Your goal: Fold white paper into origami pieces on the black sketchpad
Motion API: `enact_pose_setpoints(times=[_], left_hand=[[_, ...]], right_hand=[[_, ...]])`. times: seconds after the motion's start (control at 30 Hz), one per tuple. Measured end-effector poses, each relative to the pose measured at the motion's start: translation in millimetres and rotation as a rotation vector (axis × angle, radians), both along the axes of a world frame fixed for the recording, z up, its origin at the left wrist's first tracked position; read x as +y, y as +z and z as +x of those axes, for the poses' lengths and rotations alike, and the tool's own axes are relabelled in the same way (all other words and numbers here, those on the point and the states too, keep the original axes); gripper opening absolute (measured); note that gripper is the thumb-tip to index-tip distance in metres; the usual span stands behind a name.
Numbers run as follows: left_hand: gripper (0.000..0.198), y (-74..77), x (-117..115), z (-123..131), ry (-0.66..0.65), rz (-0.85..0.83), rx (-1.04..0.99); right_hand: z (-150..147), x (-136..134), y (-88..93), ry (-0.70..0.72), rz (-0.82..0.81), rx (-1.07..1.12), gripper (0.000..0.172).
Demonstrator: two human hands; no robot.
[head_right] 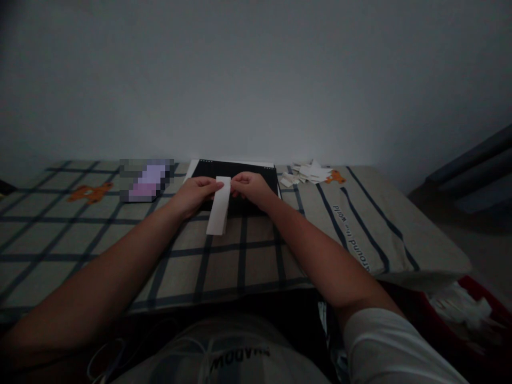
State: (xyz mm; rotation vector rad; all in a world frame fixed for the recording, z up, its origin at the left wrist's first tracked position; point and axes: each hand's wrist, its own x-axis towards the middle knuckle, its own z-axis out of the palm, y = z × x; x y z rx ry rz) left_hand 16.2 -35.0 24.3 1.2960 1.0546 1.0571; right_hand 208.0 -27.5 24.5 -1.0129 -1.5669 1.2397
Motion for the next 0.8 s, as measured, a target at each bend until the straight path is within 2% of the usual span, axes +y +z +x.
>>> enact_pose_setpoints(times=[0.37,0.67,0.8], left_hand=[[0.038,-2.9,1.5,-0.1,0.028,0.038,0.048],[0.039,5.1,-4.8,3.7,0.067,0.085,0.066],[0.038,3.5,-2.8,0.8,0.013,0.075,0.058]], right_hand=[[0.3,-1.1,-1.8,0.0,0.032,-0.051,0.014],[-0.3,0.2,-2.3,-0.022,0.024,-0.049,0.012],[0.5,-1.6,0.9,-0.003,0.031,-0.039,0.013]])
